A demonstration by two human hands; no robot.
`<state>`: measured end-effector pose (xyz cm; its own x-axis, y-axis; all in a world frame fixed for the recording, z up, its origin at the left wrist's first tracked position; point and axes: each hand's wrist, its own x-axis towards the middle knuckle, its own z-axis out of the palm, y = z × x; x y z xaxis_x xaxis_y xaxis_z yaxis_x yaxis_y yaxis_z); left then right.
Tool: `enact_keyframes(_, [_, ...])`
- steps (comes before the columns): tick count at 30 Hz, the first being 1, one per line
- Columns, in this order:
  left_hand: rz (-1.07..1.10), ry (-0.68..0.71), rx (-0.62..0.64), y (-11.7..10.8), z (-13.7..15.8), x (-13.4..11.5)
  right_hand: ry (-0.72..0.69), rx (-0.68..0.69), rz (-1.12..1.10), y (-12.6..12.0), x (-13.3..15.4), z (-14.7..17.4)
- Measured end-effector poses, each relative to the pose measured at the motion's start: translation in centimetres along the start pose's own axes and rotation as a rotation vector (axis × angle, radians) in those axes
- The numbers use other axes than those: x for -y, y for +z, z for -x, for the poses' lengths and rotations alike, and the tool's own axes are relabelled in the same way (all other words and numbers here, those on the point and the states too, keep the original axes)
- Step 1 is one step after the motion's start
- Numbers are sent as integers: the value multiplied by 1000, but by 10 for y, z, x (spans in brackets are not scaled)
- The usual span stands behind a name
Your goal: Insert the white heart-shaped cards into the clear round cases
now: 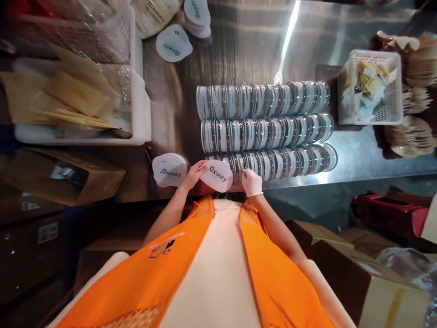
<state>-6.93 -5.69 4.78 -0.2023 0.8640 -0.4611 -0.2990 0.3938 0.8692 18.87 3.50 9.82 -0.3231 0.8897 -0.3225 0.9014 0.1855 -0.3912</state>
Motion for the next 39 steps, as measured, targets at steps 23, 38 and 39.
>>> enact_keyframes(23, [-150,-19,-1,8,34,-19,-36,131,-203,-34,39,44])
enact_keyframes(38, [-131,-4,178,-32,18,-22,130,-195,-48,-67,36,87])
enact_keyframes(39, [-127,9,188,-31,16,-22,126,-174,-21,-68,41,86])
